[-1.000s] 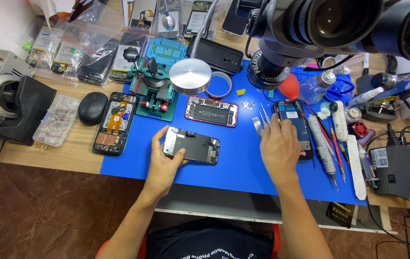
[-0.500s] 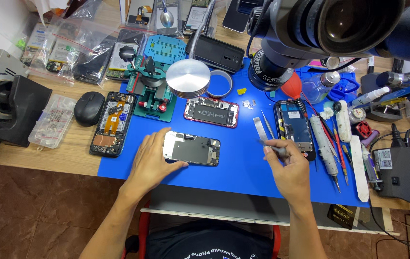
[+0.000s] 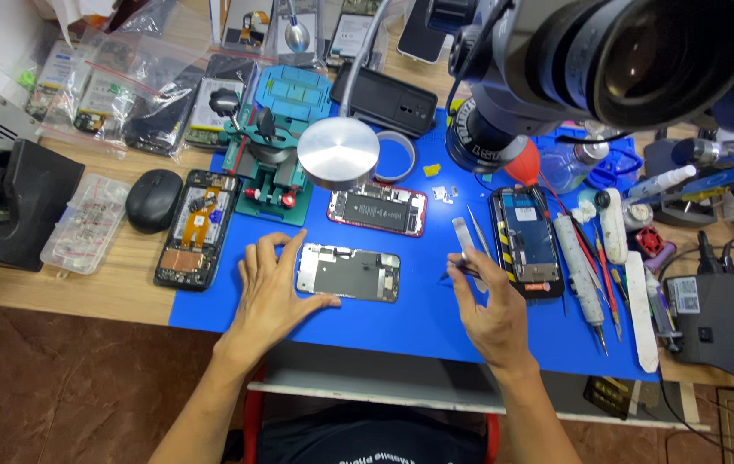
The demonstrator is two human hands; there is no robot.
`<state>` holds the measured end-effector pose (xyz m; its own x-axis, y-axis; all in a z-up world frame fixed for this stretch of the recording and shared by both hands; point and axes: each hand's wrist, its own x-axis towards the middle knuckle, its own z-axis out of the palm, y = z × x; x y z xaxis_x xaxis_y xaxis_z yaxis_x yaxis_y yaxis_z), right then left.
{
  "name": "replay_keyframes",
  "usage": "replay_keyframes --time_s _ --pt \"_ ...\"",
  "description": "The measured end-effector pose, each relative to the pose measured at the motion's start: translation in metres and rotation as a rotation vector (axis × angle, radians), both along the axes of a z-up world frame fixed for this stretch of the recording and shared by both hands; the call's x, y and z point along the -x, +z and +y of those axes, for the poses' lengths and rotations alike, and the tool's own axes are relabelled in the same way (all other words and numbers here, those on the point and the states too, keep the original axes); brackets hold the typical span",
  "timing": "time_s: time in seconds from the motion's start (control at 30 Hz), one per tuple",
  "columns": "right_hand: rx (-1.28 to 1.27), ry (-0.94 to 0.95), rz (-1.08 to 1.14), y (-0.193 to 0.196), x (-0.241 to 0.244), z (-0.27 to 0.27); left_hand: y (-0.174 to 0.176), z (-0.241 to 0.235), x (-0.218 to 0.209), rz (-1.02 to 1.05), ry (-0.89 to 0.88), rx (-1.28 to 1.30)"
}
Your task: The person disassembles a smartphone, removes the battery, and uses a soldering iron and screwdriver to work on internal components. They open a drawer to retrieve tools and continue manipulating the phone's internal parts.
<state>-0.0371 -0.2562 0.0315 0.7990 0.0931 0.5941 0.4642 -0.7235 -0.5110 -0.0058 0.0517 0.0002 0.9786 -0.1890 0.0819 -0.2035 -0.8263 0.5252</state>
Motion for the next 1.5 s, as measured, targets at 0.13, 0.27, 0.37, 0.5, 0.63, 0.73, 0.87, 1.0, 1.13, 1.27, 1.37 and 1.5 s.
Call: replay_keyframes --time_s 0.13,0.27,0.37,0.5,0.63,0.73,0.87,1.0,1.13,1.27,1.37,1.5 --pt "-0.038 -0.03 0.023 -0.012 0.0 -0.007 -0.013 -0.013 0.005 -0.178 -0.086 0.078" --pt "-0.148 0.061 0.01 -0.003 -0.009 0.014 -0.022 -0.045 0.011 -0.427 -0.28 0.253" --pt "-0.199 0.118 -0.01 -0.007 -0.02 0.029 -0.023 -0.058 0.012 -0.492 -0.318 0.218" --pt "-0.205 0.166 -0.008 -0.012 -0.026 0.037 -0.023 -0.059 0.012 -0.504 -0.322 0.162" --pt "-0.207 0.174 -0.002 -0.01 -0.024 0.038 -0.012 -0.058 0.014 -0.506 -0.333 0.174" --pt "-0.203 0.173 0.002 -0.01 -0.025 0.039 -0.01 -0.058 0.015 -0.493 -0.329 0.165" --pt "-0.196 0.178 0.009 -0.011 -0.025 0.039 -0.009 -0.059 0.015 -0.483 -0.336 0.151" --pt "-0.197 0.2 -0.019 -0.011 -0.027 0.038 -0.009 -0.059 0.015 -0.468 -0.329 0.143" --pt "-0.208 0.203 -0.029 -0.009 -0.026 0.035 -0.007 -0.059 0.014 -0.466 -0.328 0.14" --pt "-0.252 0.187 -0.042 -0.004 -0.017 0.032 -0.006 -0.058 0.015 -0.439 -0.328 0.136" --pt "-0.274 0.2 -0.029 -0.01 -0.009 0.03 -0.009 -0.058 0.014 -0.422 -0.331 0.135" --pt "-0.277 0.219 -0.006 -0.017 -0.002 0.031 -0.01 -0.058 0.015 -0.413 -0.328 0.137"
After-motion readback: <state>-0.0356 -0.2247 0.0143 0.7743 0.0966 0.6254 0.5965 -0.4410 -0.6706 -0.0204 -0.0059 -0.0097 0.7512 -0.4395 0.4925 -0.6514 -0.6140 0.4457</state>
